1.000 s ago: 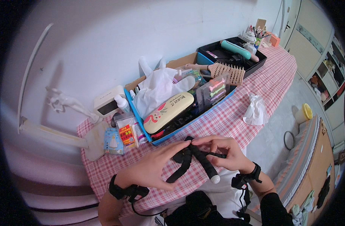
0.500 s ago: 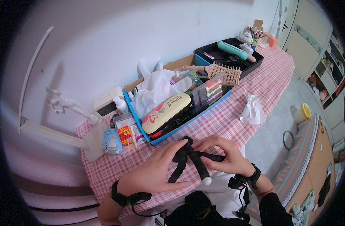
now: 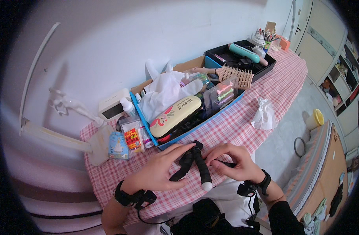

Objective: Assembling a small flexible tripod on a desk.

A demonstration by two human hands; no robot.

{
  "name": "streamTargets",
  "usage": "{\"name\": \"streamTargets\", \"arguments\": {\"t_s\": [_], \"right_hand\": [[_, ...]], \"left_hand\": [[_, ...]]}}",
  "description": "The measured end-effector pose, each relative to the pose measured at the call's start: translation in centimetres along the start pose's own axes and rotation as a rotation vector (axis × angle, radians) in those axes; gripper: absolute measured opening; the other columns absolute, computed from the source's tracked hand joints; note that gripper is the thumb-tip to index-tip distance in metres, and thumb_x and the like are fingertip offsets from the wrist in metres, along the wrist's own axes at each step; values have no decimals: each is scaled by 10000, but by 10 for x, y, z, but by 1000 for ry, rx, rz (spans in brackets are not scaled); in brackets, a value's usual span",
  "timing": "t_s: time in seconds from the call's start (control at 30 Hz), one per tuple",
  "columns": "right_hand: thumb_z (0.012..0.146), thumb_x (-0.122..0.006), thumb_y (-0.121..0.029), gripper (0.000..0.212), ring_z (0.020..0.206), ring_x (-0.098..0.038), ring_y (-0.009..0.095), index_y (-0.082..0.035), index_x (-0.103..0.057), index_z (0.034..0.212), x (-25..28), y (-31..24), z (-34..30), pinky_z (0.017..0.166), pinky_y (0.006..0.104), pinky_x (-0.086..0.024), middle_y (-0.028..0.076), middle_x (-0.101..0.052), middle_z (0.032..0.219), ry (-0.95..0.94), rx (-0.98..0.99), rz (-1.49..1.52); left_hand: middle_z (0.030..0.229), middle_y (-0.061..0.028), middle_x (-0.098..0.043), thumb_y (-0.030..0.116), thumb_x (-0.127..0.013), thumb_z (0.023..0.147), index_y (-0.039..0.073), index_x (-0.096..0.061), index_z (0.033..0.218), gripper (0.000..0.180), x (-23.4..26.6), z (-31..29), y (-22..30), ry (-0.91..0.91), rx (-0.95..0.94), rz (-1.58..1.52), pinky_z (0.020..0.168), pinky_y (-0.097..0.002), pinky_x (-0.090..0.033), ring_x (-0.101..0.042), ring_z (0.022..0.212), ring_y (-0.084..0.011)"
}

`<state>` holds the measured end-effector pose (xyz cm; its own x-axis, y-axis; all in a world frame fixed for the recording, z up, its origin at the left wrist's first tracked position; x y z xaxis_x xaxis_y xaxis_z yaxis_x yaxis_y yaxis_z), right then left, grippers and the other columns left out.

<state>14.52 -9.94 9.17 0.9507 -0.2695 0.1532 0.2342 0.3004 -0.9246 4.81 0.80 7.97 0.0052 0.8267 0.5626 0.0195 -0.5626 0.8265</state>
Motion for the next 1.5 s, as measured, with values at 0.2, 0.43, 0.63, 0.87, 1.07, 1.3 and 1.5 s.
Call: {"name": "streamTargets", "arguments": {"t_s": [0.2, 0.43, 0.63, 0.87, 1.07, 1.3, 1.5], "right_hand": [[825, -612, 9, 116, 970, -621, 232, -7, -595, 938, 0, -1, 1, 866, 356, -478, 104, -645, 939, -34, 94, 33], [784, -630, 20, 141, 951, -625, 271, -25, -611, 916, -1, 4, -6, 876, 395, -478, 108, -649, 938, -5, 205, 40], [777, -630, 10, 174, 955, -622, 284, -23, -614, 948, -8, -2, -21, 872, 395, -480, 100, -656, 931, 64, 312, -163], [778, -680, -116, 316, 1011, -586, 302, -67, -618, 1085, -12, -27, -18, 874, 388, -474, 125, -593, 1081, 45, 271, -386], [885, -534, -311, 378, 1043, -560, 287, -108, -585, 1200, -32, -48, -16, 881, 397, -478, 110, -554, 1176, -120, 364, -760], [917, -562, -89, 137, 830, -656, 216, -8, -595, 1022, 9, -38, 3, 732, 304, -511, 114, -651, 903, 197, 25, -386], [940, -556, -129, 176, 810, -617, 117, 24, -582, 1025, 26, -8, 8, 714, 257, -491, 83, -655, 879, 258, -118, -104]], "left_hand": [[1279, -174, -492, 170, -726, 659, 85, -367, 1400, 828, 3, 2, -3, -13, -67, 30, 953, -363, -439, -542, 1137, -316], [1297, -176, -486, 125, -709, 654, 91, -364, 1406, 828, 3, 2, -3, -45, -73, 9, 969, -363, -428, -530, 1156, -323], [1288, -168, -484, 107, -699, 647, 112, -369, 1400, 822, -1, 1, 3, -47, -86, 43, 962, -368, -431, -532, 1142, -330], [1279, -178, -468, 80, -718, 644, 48, -379, 1386, 816, -6, -1, 5, -21, -7, -42, 1021, -368, -371, -478, 1202, -301], [1280, -186, -461, 100, -711, 659, 48, -372, 1383, 801, -6, -2, 14, 18, -23, 42, 1016, -382, -377, -476, 1192, -337], [1297, -189, -441, 99, -666, 668, 5, -363, 1367, 767, -14, -1, 15, 5, -83, 67, 1048, -368, -339, -446, 1217, -338], [1301, -189, -438, 74, -660, 660, 5, -357, 1375, 780, -10, 2, 8, -22, -78, -53, 1054, -361, -327, -434, 1238, -312]]}}
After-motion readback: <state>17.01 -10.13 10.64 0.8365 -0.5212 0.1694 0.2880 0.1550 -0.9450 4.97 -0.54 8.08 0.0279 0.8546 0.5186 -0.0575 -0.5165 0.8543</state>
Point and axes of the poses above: each hand's wrist, its own z-axis towards the middle knuckle, its own x-axis out of the back of the hand, y = z × x, the point moved 9 cm from there along z, towards the middle knuckle
